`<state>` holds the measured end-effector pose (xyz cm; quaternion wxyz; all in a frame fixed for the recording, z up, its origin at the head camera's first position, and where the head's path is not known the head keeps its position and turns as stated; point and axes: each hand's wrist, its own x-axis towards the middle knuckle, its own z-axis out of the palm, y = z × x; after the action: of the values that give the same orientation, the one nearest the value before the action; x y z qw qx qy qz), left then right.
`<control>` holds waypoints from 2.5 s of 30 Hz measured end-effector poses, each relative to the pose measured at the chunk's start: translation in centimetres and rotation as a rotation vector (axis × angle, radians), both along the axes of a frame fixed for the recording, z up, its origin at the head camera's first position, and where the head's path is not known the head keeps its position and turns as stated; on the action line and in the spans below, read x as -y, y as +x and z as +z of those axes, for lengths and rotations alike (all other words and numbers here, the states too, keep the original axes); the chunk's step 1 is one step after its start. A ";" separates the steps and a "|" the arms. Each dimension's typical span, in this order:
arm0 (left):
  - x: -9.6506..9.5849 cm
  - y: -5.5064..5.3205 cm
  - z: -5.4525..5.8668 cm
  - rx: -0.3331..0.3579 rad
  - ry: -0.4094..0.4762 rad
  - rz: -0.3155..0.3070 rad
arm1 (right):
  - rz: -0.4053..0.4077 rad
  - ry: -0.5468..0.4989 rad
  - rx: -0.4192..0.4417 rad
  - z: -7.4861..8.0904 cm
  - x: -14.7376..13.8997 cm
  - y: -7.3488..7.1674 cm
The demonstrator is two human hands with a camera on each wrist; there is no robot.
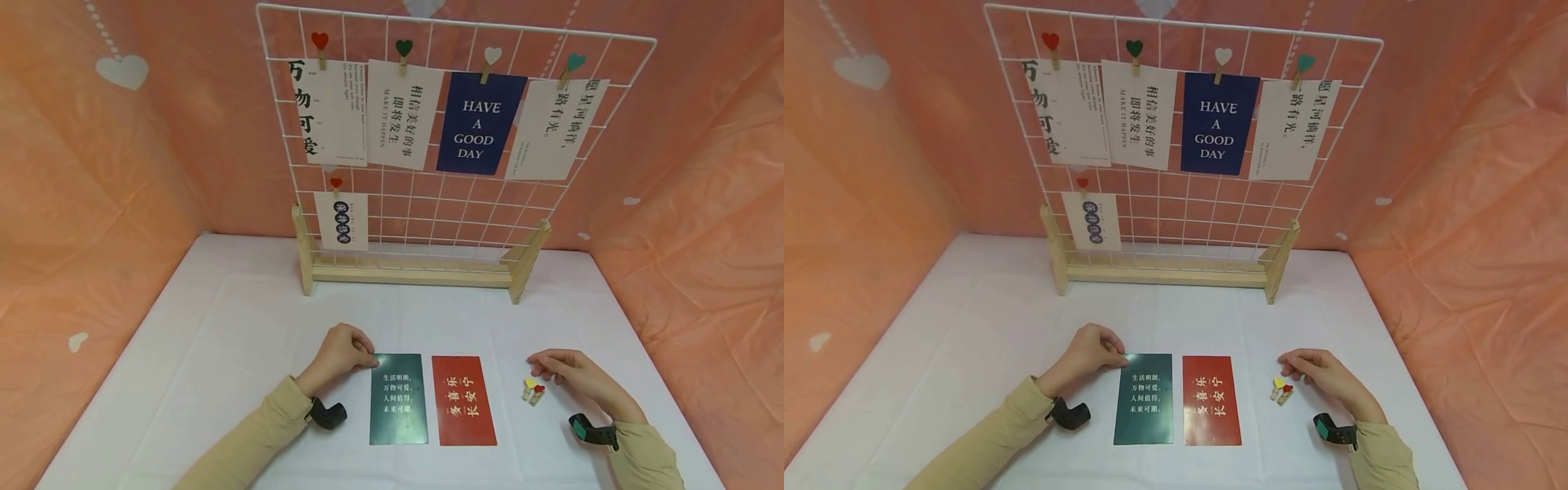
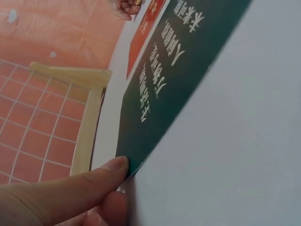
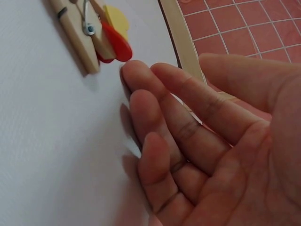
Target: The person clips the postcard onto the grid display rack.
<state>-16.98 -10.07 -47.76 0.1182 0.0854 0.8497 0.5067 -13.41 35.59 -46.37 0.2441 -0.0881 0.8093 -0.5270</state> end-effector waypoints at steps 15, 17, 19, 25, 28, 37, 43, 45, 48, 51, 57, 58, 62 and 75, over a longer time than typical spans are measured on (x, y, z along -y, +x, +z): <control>0.8 -1.4 0.6 0.192 0.196 -0.043 | 0.017 -0.001 -0.026 -0.5 -0.2 -0.1; 0.9 -1.5 0.6 0.231 0.246 -0.051 | 0.022 -0.002 -0.030 -0.4 -0.3 -0.1; 0.9 -1.6 0.7 0.259 0.269 -0.046 | 0.028 -0.005 -0.031 -0.4 -0.3 -0.1; 1.1 -1.8 0.7 0.280 0.275 -0.027 | 0.043 0.003 -0.036 -0.4 -0.3 -0.1; 1.2 -2.0 0.7 0.245 0.262 -0.029 | 0.046 0.022 -0.040 -0.2 -0.2 -0.1; 1.1 -2.5 1.4 0.221 0.255 0.024 | 0.076 0.020 -0.028 0.1 -0.3 -0.1; 1.0 -3.1 1.7 0.179 0.233 0.072 | 0.094 0.052 -0.036 -0.3 -0.5 -0.2; 1.0 -3.3 1.8 0.163 0.225 0.078 | 0.094 0.059 -0.027 -0.4 -0.4 -0.2; 1.0 -3.5 2.1 0.148 0.222 0.087 | 0.109 0.064 -0.028 -0.5 -0.3 -0.2; 1.1 -3.6 2.3 0.144 0.229 0.100 | 0.124 0.044 -0.028 -0.4 -0.1 -0.1; 1.0 -3.7 2.8 0.147 0.265 0.131 | 0.143 0.002 -0.030 -0.3 0.3 0.0; 1.0 -3.7 2.8 0.149 0.272 0.135 | 0.143 0.004 -0.031 -0.4 0.3 0.0; 1.0 -3.7 3.0 0.154 0.282 0.143 | 0.141 0.015 -0.039 -0.5 0.4 0.0; 1.0 -3.8 2.9 0.150 0.294 0.149 | 0.094 0.060 -0.055 -0.7 0.9 0.1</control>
<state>-20.78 -11.06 -44.83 0.1297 0.0003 0.7591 0.6379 -13.27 34.66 -47.03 0.2487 -0.1330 0.8262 -0.4878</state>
